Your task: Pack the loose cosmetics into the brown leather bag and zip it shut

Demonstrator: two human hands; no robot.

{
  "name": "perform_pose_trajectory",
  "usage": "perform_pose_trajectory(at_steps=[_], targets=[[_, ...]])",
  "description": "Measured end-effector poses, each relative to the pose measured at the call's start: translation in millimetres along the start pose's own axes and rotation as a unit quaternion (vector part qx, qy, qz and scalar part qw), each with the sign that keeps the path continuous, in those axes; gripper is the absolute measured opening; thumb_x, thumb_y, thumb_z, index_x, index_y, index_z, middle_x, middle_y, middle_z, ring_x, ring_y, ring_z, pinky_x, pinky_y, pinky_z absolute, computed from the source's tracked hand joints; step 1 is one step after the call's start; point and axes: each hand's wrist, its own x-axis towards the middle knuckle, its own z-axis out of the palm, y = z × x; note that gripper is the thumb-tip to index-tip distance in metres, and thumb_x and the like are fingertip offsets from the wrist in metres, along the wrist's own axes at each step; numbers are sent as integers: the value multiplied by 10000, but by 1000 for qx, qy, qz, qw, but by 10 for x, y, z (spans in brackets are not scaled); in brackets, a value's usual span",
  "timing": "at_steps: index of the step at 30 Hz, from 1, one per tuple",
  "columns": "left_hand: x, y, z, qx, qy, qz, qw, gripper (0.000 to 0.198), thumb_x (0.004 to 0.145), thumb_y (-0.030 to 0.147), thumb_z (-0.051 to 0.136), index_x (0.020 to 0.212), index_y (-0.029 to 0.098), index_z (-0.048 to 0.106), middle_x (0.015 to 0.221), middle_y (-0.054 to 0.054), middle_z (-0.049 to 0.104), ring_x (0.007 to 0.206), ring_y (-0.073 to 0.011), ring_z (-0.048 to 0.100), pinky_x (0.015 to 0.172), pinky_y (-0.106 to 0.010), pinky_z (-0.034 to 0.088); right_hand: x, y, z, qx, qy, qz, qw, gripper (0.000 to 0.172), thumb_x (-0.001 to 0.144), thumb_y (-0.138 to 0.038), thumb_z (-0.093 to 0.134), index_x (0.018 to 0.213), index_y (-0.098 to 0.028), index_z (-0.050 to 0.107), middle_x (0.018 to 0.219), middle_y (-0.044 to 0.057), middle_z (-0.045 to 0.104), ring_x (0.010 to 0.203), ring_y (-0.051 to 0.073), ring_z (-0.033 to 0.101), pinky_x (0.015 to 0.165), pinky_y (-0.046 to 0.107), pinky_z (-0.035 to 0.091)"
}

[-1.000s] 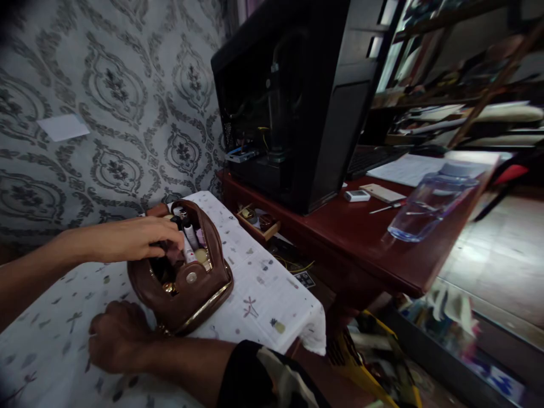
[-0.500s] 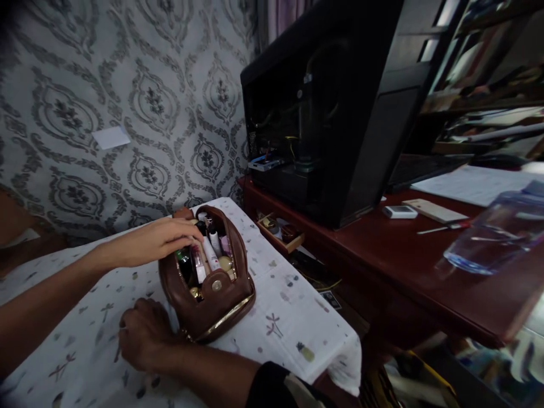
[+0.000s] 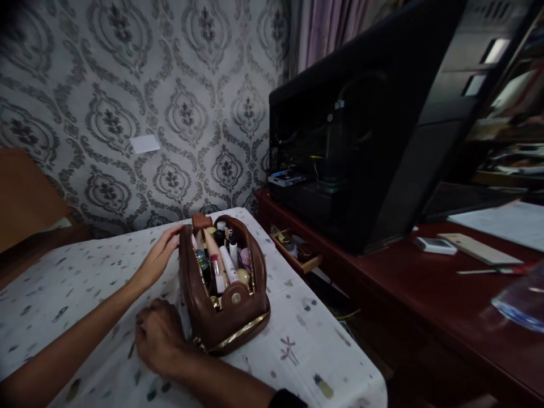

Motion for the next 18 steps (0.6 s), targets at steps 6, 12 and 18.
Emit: perform_pose_trajectory(at_steps=[6,12,18], targets=[[-66,-72,92,-8,-13,4,1000,577,1009,545,343,1479,214,391,1609,-108,365,1512,-218,292,1264,-434,184,1,7,11,9,11,9,1000,230,868,-169,595,1034,-173,754,1115,127,695,1083,248,641,966,331,478],[-64,-127,45,-10,-22,16,1000,586,1012,531,346,1489,195,396,1612,-106,369,1515,-221,287,1267,-413,182,16,2,8,-3,9,-3,1000,230,858,-136,586,1002,-141,765,1074,139,712,1042,233,659,930,305,491],[-242,-142,75,-52,-29,-2,998,598,1015,506,373,1540,221,344,1640,-75,324,1522,-223,274,1277,-408,153,40,32,46,-10,14,-9,1000,252,858,-113,583,1039,-133,758,1121,140,732,1088,237,658,970,306,478]])
